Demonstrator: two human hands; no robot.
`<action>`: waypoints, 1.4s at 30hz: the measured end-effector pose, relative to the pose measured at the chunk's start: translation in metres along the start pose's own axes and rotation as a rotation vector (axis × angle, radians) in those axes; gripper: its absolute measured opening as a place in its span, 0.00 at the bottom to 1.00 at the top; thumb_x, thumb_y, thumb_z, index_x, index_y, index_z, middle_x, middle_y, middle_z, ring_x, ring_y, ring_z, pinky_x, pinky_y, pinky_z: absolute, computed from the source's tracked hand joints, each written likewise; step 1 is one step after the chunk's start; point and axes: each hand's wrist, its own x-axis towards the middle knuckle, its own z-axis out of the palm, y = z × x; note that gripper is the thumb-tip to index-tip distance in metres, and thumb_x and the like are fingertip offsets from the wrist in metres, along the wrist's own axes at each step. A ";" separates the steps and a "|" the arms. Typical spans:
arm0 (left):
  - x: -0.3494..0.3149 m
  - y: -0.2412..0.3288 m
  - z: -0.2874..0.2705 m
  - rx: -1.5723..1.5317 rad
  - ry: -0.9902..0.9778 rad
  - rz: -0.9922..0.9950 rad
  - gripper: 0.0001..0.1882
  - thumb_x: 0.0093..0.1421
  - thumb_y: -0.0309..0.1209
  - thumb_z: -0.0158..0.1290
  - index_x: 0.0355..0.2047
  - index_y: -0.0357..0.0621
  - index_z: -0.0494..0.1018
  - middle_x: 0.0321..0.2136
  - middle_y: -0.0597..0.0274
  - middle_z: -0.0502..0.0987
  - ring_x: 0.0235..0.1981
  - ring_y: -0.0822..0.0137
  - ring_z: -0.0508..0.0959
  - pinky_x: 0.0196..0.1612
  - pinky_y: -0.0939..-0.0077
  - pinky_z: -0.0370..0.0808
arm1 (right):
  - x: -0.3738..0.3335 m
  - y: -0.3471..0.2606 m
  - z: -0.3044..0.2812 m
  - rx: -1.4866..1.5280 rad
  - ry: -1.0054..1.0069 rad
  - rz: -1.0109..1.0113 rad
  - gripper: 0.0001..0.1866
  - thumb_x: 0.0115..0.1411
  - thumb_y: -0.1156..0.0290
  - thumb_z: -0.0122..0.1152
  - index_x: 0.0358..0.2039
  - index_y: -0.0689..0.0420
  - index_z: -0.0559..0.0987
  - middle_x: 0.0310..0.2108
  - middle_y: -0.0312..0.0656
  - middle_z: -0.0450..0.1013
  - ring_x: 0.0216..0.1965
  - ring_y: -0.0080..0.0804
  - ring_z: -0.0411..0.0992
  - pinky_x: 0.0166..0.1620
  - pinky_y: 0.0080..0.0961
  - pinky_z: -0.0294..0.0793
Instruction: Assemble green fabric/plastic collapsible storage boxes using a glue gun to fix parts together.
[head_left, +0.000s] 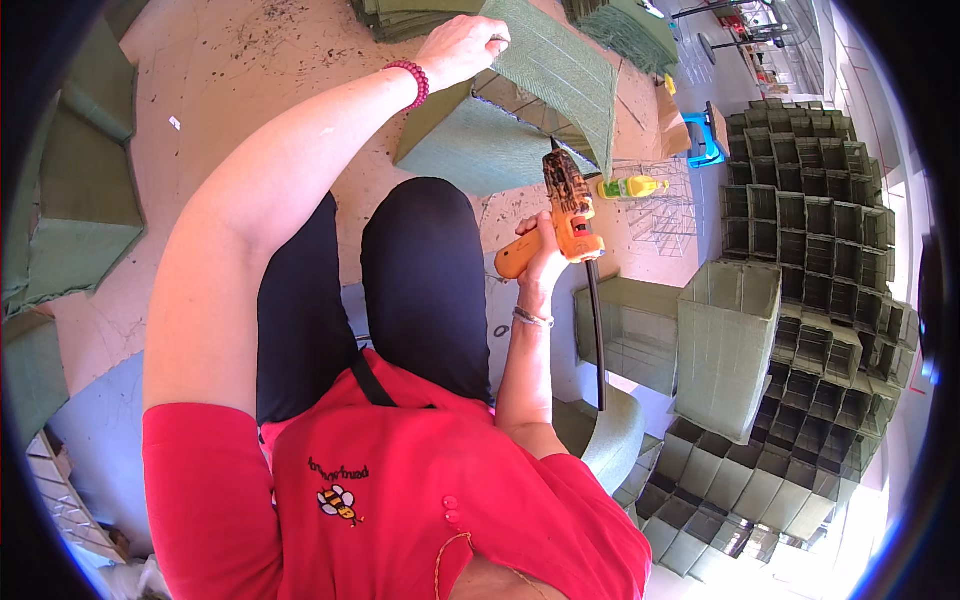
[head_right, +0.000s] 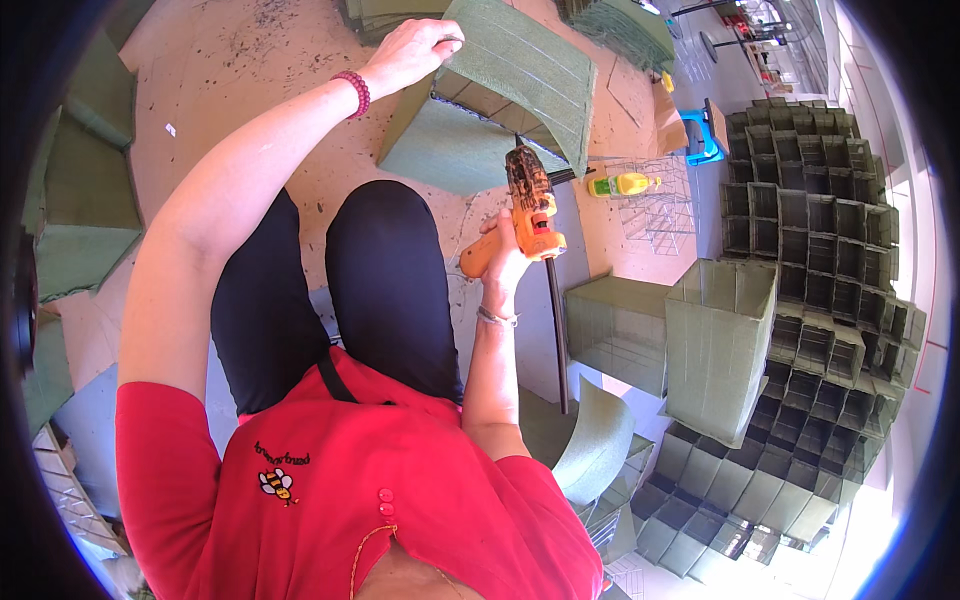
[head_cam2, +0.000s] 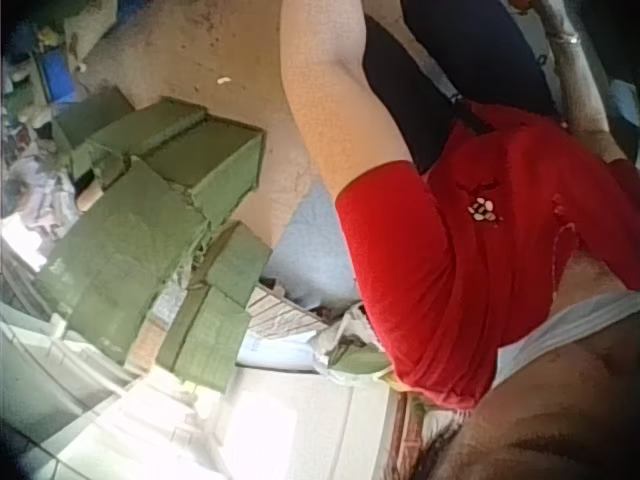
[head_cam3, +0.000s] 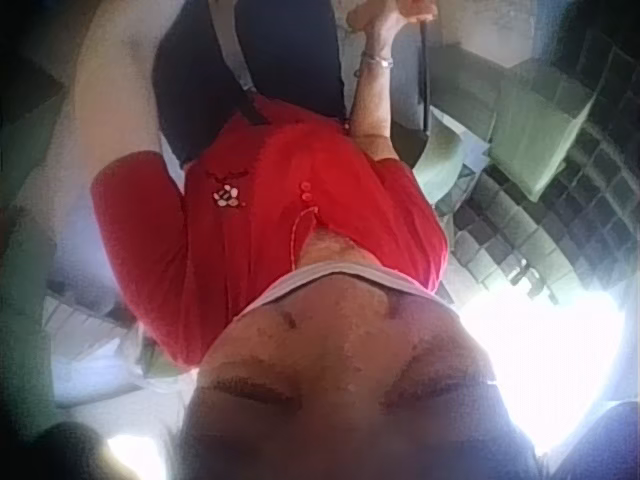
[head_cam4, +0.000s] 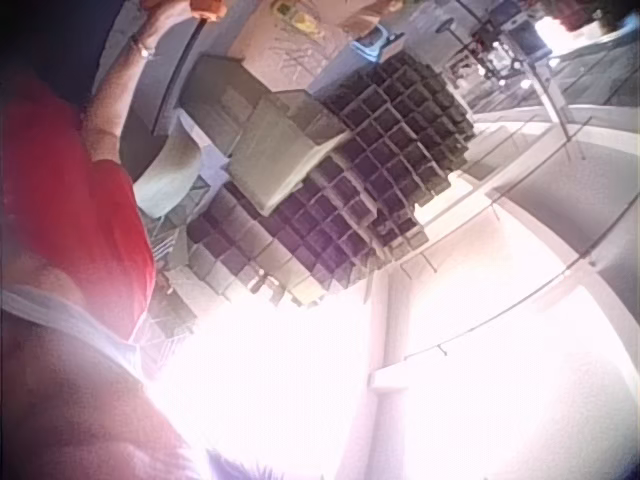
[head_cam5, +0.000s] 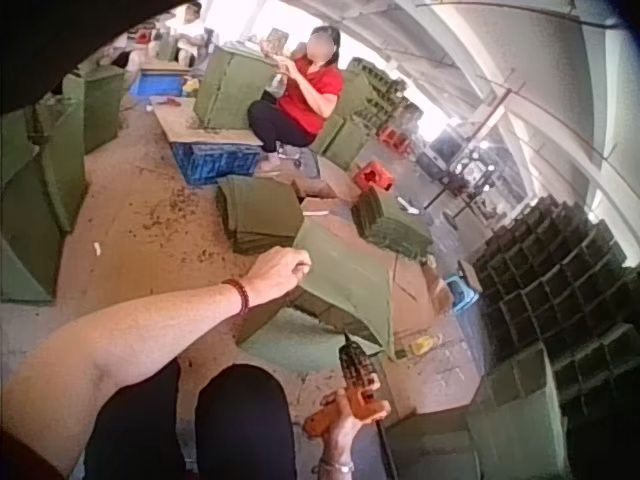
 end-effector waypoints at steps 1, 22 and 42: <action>0.000 0.000 0.000 -0.002 -0.009 -0.003 0.08 0.59 0.31 0.47 0.35 0.45 0.73 0.26 0.55 0.75 0.30 0.57 0.75 0.35 0.65 0.69 | 0.000 -0.001 0.001 -0.005 0.001 0.002 0.04 0.56 0.76 0.54 0.29 0.60 0.69 0.18 0.37 0.66 0.20 0.28 0.66 0.28 0.24 0.68; -0.002 -0.001 0.000 0.021 0.018 0.020 0.08 0.60 0.32 0.46 0.36 0.45 0.73 0.26 0.54 0.75 0.30 0.57 0.75 0.35 0.64 0.70 | -0.006 -0.004 0.009 -0.031 -0.011 0.016 0.04 0.57 0.75 0.53 0.30 0.60 0.69 0.19 0.37 0.66 0.20 0.27 0.66 0.28 0.22 0.68; -0.001 -0.003 0.002 0.033 0.048 0.053 0.07 0.59 0.31 0.47 0.34 0.45 0.73 0.24 0.55 0.75 0.27 0.58 0.75 0.34 0.65 0.69 | -0.006 0.003 0.016 -0.018 -0.056 -0.001 0.04 0.56 0.75 0.54 0.30 0.60 0.69 0.17 0.37 0.67 0.19 0.26 0.66 0.26 0.22 0.66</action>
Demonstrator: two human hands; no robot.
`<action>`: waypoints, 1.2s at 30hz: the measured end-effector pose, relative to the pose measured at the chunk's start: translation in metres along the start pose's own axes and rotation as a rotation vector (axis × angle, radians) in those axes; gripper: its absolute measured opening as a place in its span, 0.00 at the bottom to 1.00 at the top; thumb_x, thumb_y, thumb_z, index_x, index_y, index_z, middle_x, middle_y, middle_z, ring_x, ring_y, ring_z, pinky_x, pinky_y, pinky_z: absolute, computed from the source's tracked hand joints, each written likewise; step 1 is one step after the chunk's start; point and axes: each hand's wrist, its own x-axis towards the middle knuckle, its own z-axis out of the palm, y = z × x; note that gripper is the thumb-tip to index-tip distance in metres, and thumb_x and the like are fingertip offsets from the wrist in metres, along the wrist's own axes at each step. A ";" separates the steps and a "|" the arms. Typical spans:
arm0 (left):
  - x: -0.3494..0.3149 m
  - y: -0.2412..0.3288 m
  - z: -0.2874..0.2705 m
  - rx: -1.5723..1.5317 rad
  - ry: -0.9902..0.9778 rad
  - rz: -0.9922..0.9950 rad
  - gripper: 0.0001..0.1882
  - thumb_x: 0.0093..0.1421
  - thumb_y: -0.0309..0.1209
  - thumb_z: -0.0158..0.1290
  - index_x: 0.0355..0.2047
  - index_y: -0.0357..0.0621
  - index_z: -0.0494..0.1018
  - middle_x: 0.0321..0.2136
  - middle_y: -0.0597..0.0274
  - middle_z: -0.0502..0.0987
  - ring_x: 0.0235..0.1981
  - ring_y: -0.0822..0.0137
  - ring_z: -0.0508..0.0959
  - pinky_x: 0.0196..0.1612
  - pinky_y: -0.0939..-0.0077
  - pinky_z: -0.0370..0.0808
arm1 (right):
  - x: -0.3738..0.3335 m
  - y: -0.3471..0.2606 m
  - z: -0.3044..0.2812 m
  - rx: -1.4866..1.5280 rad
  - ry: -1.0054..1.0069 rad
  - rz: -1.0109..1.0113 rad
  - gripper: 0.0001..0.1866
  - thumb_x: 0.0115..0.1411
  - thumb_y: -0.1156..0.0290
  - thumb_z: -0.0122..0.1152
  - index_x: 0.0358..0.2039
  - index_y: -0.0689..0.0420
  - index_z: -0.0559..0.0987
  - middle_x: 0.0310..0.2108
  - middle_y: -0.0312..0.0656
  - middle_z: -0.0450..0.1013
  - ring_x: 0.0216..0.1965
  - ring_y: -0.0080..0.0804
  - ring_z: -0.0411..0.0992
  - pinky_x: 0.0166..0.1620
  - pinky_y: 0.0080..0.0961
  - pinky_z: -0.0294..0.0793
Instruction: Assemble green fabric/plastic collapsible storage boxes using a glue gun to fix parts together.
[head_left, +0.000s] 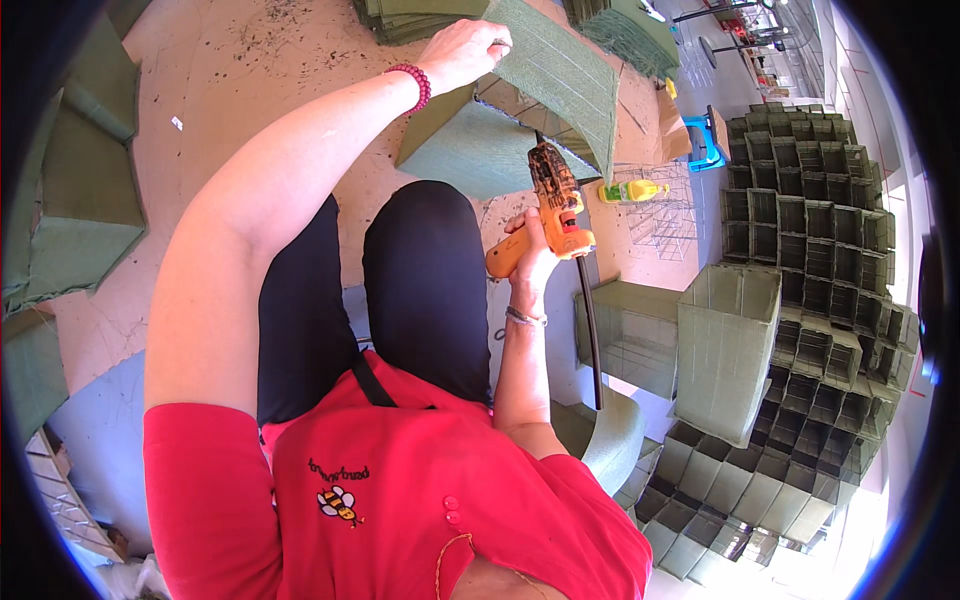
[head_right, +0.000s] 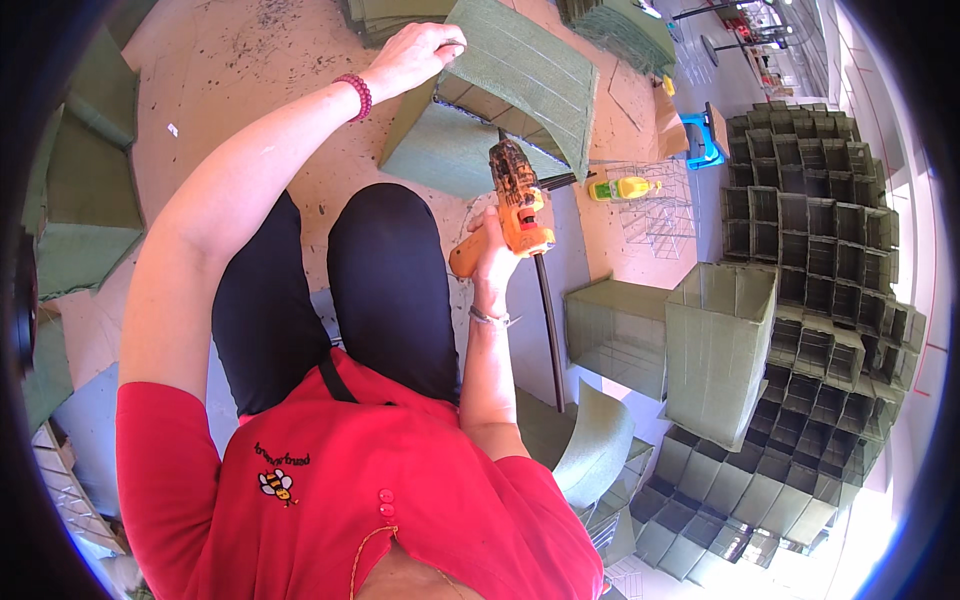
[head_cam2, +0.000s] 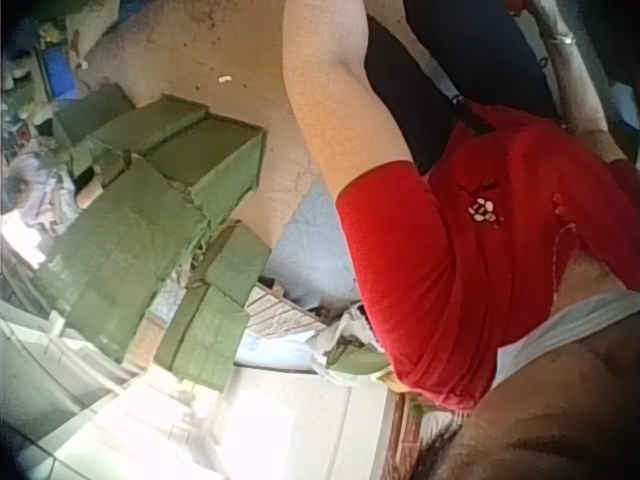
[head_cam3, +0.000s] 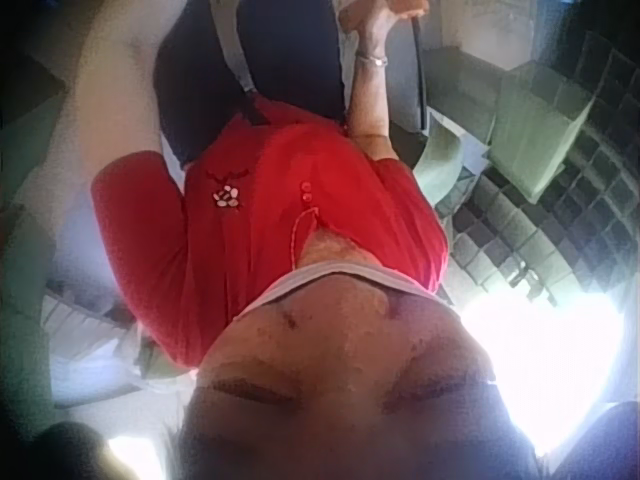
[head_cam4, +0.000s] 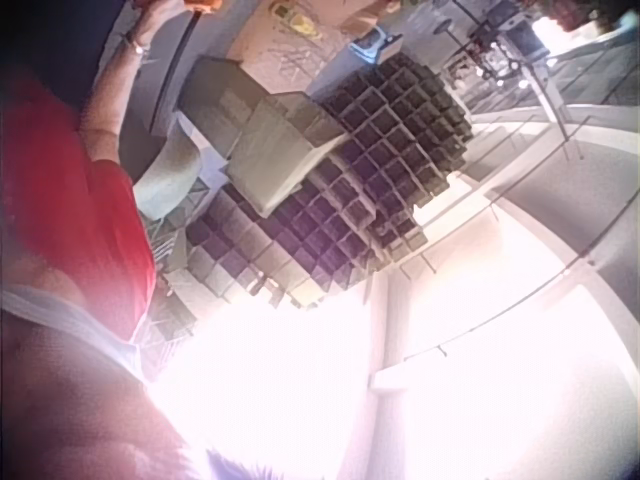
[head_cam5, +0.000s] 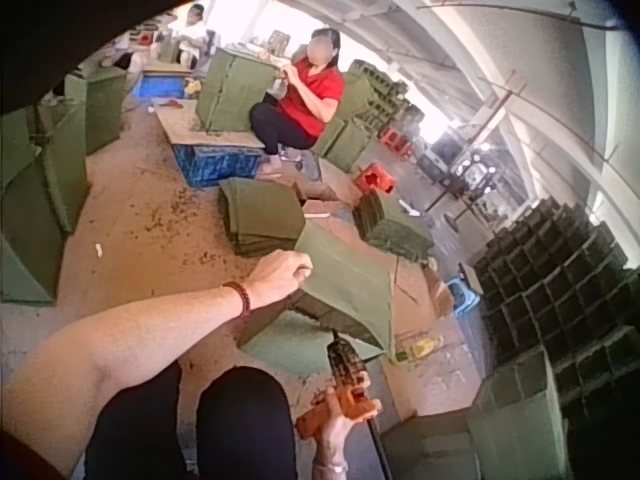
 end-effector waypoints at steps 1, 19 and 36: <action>0.000 0.001 0.000 0.007 0.004 0.003 0.07 0.59 0.31 0.47 0.34 0.45 0.73 0.23 0.55 0.75 0.27 0.58 0.75 0.33 0.65 0.69 | 0.000 0.001 0.000 -0.003 0.001 -0.002 0.04 0.56 0.75 0.54 0.30 0.60 0.69 0.18 0.37 0.67 0.19 0.26 0.66 0.26 0.22 0.66; 0.000 0.002 -0.001 -0.007 -0.040 -0.033 0.07 0.59 0.32 0.47 0.35 0.45 0.73 0.25 0.56 0.75 0.29 0.58 0.75 0.35 0.65 0.70 | -0.006 -0.008 0.009 -0.012 -0.073 0.029 0.04 0.57 0.75 0.54 0.29 0.60 0.69 0.18 0.36 0.66 0.20 0.25 0.66 0.27 0.21 0.66; 0.000 -0.001 0.000 0.012 -0.047 -0.022 0.07 0.59 0.31 0.46 0.35 0.46 0.73 0.27 0.55 0.76 0.30 0.57 0.76 0.36 0.65 0.70 | -0.006 -0.005 0.015 -0.066 -0.103 0.037 0.03 0.56 0.76 0.55 0.29 0.59 0.70 0.18 0.35 0.68 0.21 0.22 0.67 0.29 0.20 0.66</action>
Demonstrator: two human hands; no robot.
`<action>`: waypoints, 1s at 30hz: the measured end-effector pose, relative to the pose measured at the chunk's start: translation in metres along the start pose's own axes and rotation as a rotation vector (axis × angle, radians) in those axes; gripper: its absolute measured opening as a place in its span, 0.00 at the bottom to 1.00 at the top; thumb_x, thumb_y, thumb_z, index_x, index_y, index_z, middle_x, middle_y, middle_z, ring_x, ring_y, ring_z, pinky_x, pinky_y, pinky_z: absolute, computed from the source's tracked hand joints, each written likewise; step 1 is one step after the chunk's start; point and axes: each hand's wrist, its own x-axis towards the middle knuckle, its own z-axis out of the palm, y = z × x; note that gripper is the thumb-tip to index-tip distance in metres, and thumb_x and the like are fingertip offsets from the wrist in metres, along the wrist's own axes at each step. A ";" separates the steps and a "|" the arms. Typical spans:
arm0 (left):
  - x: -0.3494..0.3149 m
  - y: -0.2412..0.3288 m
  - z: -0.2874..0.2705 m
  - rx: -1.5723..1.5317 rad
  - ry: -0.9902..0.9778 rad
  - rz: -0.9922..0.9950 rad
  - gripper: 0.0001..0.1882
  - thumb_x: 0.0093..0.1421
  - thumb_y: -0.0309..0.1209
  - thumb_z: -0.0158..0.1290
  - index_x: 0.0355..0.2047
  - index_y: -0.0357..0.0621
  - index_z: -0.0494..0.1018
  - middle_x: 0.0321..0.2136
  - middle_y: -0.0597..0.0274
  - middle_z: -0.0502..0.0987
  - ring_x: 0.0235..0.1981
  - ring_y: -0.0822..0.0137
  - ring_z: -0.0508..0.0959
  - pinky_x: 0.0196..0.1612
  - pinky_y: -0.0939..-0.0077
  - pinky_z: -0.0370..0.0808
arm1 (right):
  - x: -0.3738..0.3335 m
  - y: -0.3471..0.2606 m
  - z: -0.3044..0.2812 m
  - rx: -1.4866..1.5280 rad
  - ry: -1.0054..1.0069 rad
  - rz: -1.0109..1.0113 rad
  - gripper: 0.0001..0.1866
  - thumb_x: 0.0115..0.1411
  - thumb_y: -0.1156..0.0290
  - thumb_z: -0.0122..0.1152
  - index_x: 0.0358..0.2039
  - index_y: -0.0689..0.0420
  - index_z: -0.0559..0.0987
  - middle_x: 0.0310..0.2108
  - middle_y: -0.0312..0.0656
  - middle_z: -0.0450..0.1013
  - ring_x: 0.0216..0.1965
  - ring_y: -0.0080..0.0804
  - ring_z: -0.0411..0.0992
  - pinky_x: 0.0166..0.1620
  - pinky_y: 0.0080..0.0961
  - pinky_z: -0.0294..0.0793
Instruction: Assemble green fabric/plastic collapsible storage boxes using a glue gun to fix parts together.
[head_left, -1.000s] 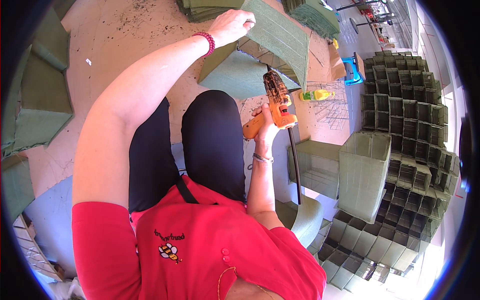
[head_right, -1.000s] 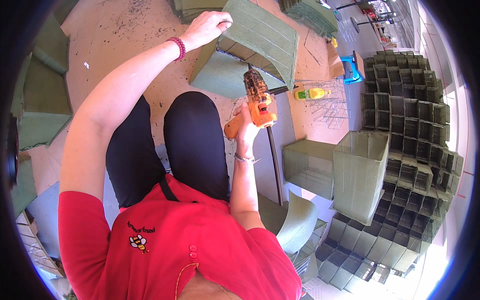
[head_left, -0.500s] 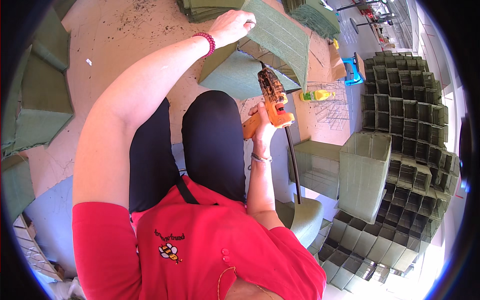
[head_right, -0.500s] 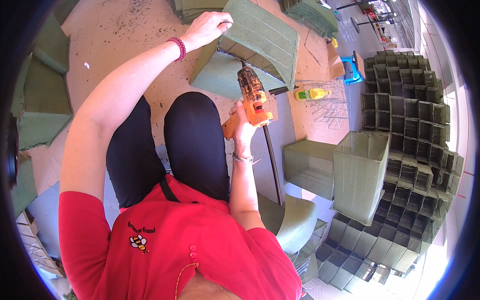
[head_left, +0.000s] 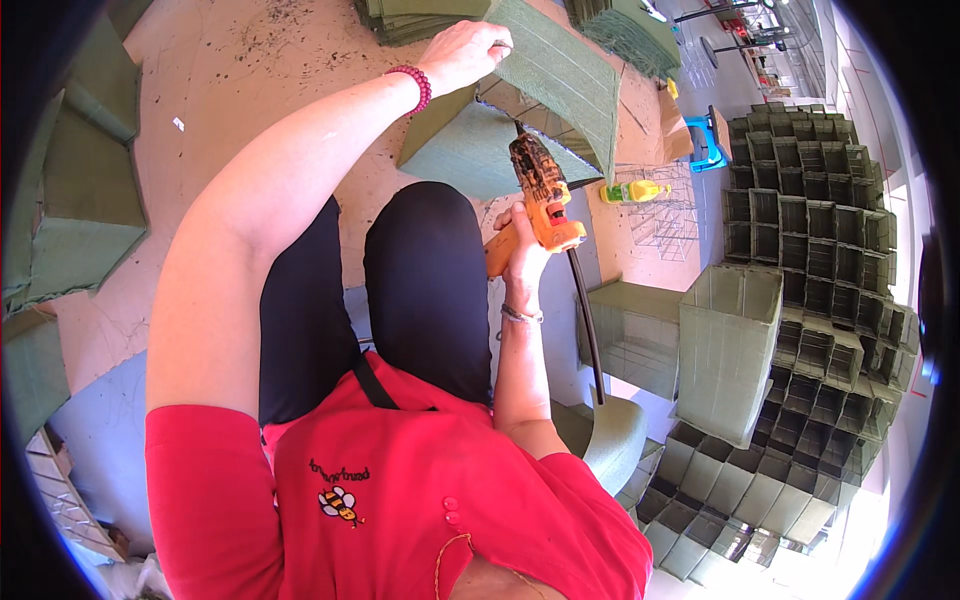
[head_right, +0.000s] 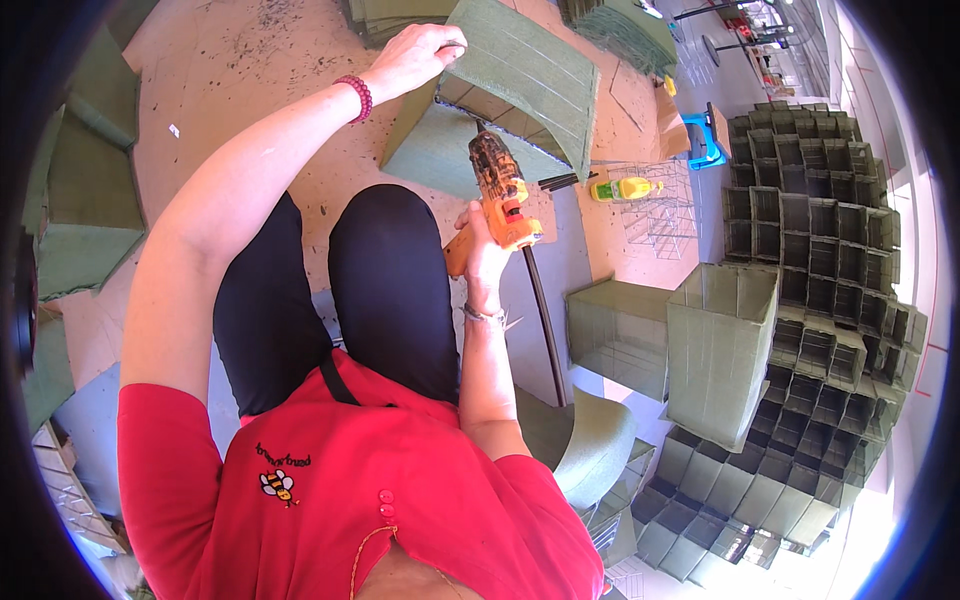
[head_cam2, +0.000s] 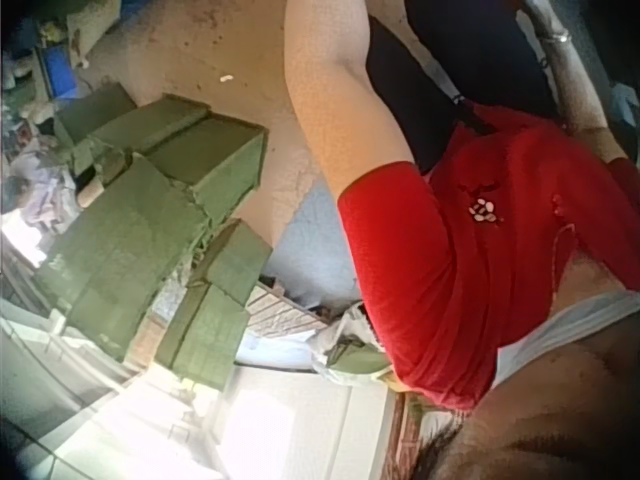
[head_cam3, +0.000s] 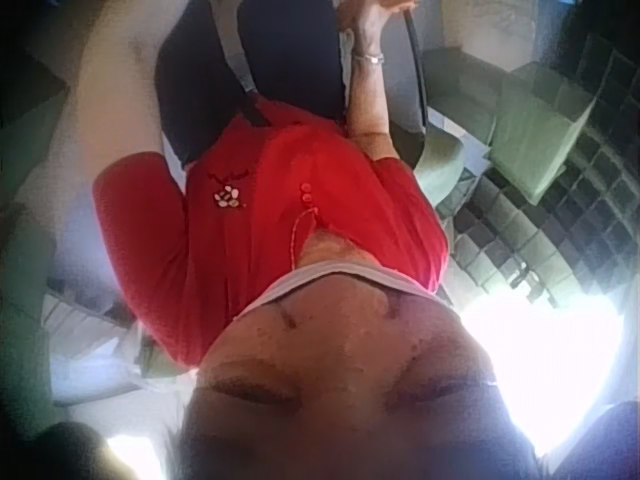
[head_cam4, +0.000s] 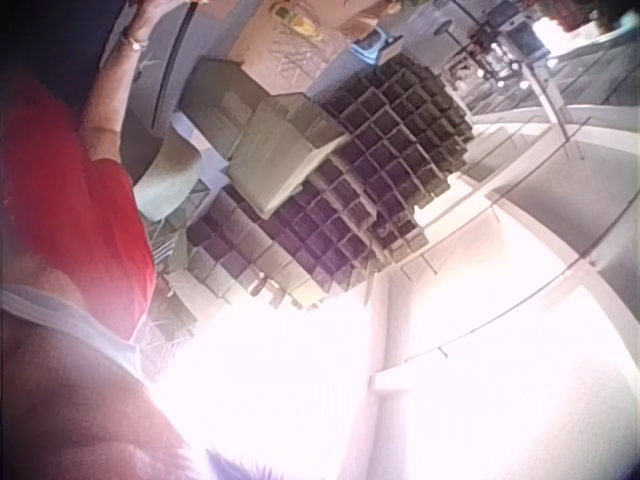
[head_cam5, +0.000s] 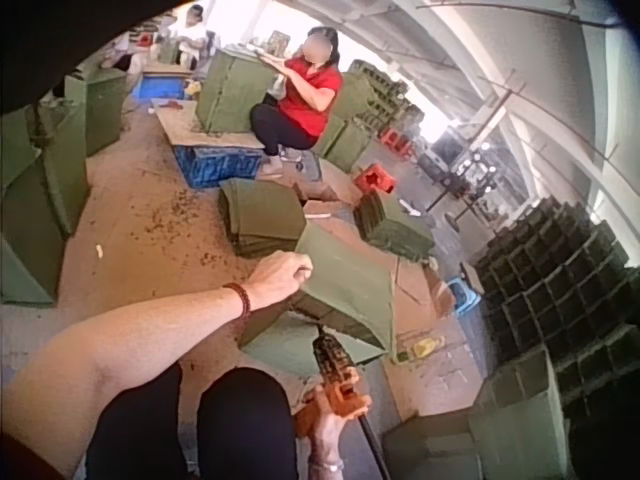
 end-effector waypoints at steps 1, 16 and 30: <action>0.000 0.001 0.000 -0.001 0.018 0.008 0.08 0.59 0.31 0.46 0.35 0.46 0.73 0.27 0.55 0.76 0.30 0.57 0.76 0.36 0.65 0.70 | -0.001 -0.001 0.000 0.014 -0.014 0.004 0.03 0.56 0.76 0.55 0.30 0.59 0.70 0.18 0.35 0.68 0.22 0.22 0.67 0.29 0.20 0.66; 0.000 0.005 -0.002 0.006 -0.001 0.005 0.08 0.59 0.31 0.46 0.35 0.46 0.73 0.26 0.55 0.76 0.30 0.57 0.76 0.36 0.64 0.70 | 0.005 0.004 -0.002 -0.108 -0.089 -0.014 0.05 0.56 0.74 0.57 0.30 0.59 0.70 0.19 0.34 0.68 0.23 0.21 0.67 0.29 0.20 0.66; 0.000 0.008 -0.001 -0.002 0.002 0.008 0.08 0.59 0.31 0.46 0.35 0.46 0.73 0.26 0.56 0.76 0.30 0.57 0.76 0.35 0.64 0.70 | 0.003 -0.004 0.009 -0.118 -0.104 0.007 0.04 0.55 0.74 0.57 0.27 0.59 0.72 0.19 0.33 0.68 0.23 0.20 0.67 0.29 0.19 0.65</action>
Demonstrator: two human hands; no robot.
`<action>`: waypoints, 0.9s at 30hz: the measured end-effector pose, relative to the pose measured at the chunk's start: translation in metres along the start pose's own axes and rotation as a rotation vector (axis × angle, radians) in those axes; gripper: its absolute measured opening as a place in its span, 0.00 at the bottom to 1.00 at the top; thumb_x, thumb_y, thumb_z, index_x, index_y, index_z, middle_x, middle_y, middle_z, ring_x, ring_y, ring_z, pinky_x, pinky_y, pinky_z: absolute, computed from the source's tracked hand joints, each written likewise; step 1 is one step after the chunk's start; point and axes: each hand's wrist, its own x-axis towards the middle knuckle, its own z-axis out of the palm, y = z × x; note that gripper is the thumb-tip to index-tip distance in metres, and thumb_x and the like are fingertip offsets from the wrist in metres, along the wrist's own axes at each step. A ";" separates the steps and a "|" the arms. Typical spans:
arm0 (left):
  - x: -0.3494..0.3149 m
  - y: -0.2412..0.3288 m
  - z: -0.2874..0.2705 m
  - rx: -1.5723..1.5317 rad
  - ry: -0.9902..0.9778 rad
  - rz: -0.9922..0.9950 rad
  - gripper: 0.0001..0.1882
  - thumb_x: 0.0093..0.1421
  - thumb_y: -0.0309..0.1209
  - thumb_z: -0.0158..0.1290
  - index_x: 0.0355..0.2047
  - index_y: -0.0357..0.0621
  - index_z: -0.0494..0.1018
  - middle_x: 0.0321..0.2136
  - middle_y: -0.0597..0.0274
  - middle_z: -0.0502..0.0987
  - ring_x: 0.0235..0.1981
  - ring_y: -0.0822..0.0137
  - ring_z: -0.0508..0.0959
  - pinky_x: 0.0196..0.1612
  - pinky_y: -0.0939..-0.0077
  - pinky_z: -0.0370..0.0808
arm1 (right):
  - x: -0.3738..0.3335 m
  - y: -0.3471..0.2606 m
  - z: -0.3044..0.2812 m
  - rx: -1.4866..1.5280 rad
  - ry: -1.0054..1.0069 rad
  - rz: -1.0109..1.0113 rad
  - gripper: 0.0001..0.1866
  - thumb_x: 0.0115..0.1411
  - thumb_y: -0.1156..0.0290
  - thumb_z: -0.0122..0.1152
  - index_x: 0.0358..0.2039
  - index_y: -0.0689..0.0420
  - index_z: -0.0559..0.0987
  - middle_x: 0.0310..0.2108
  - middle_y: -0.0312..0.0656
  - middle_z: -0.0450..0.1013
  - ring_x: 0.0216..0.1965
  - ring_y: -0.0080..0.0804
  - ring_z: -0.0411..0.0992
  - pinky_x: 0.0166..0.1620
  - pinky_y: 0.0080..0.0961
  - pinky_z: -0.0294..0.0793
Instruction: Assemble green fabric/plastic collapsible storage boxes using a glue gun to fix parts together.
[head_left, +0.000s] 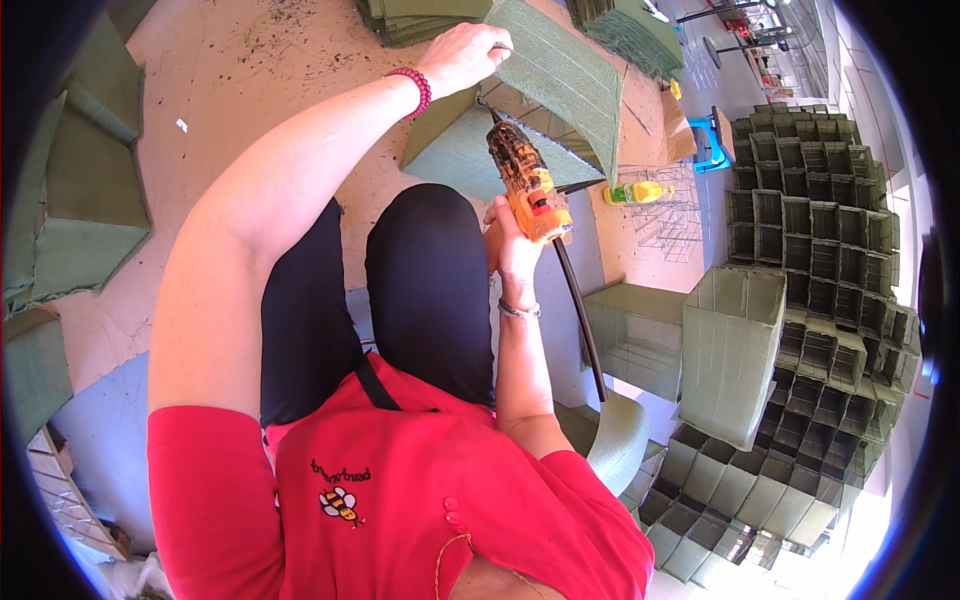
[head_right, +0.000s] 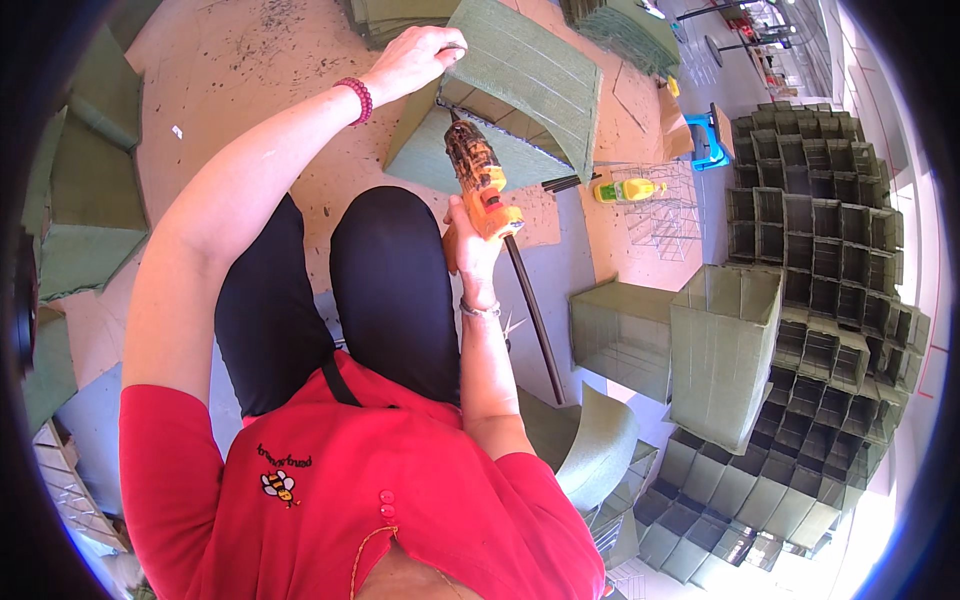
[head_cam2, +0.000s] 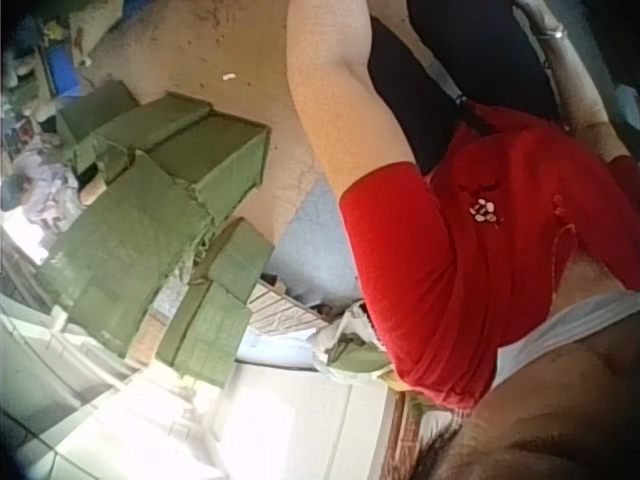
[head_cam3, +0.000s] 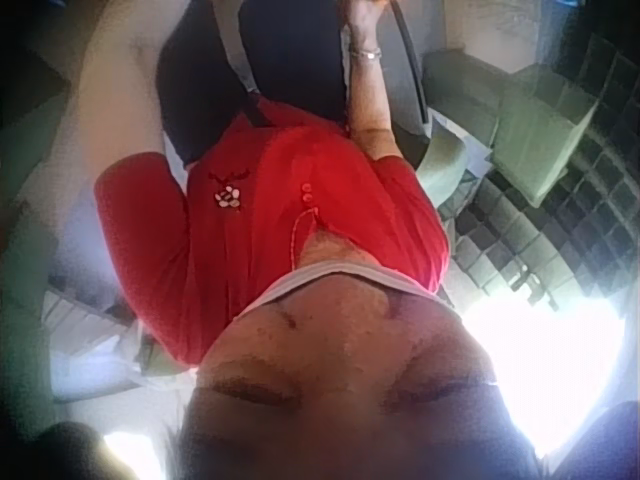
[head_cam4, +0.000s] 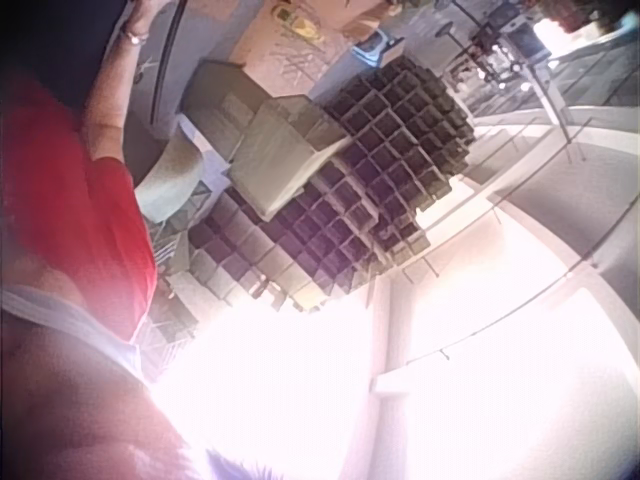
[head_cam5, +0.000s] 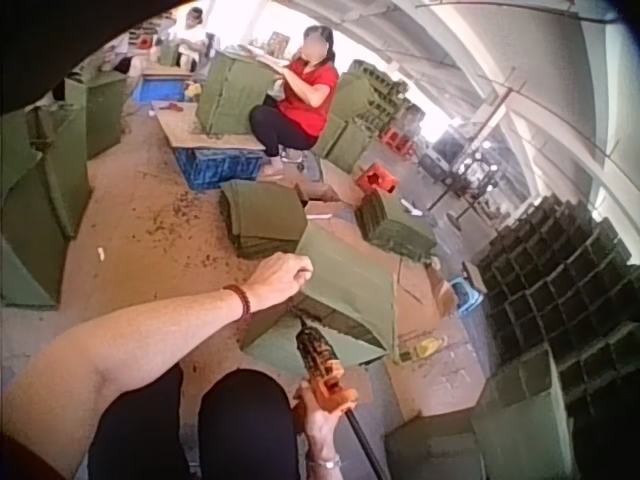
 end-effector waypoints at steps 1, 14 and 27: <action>0.001 0.000 -0.001 -0.009 -0.012 -0.012 0.08 0.59 0.31 0.46 0.35 0.46 0.73 0.26 0.56 0.76 0.30 0.57 0.75 0.36 0.64 0.70 | 0.001 0.001 0.000 -0.003 0.011 -0.003 0.04 0.55 0.74 0.57 0.27 0.59 0.72 0.19 0.33 0.68 0.23 0.20 0.66 0.29 0.19 0.65; -0.001 -0.004 0.000 -0.020 0.000 0.000 0.07 0.59 0.30 0.46 0.34 0.45 0.72 0.25 0.56 0.75 0.29 0.57 0.75 0.35 0.65 0.69 | 0.001 0.004 0.002 0.012 0.043 -0.021 0.04 0.55 0.74 0.58 0.27 0.59 0.72 0.20 0.33 0.68 0.23 0.20 0.66 0.29 0.19 0.65; 0.000 0.002 -0.001 -0.021 -0.008 -0.012 0.07 0.59 0.31 0.46 0.34 0.45 0.72 0.26 0.55 0.75 0.30 0.56 0.75 0.36 0.64 0.69 | 0.001 0.005 -0.001 -0.029 0.027 0.006 0.07 0.55 0.70 0.60 0.27 0.59 0.73 0.22 0.33 0.69 0.24 0.20 0.67 0.29 0.19 0.65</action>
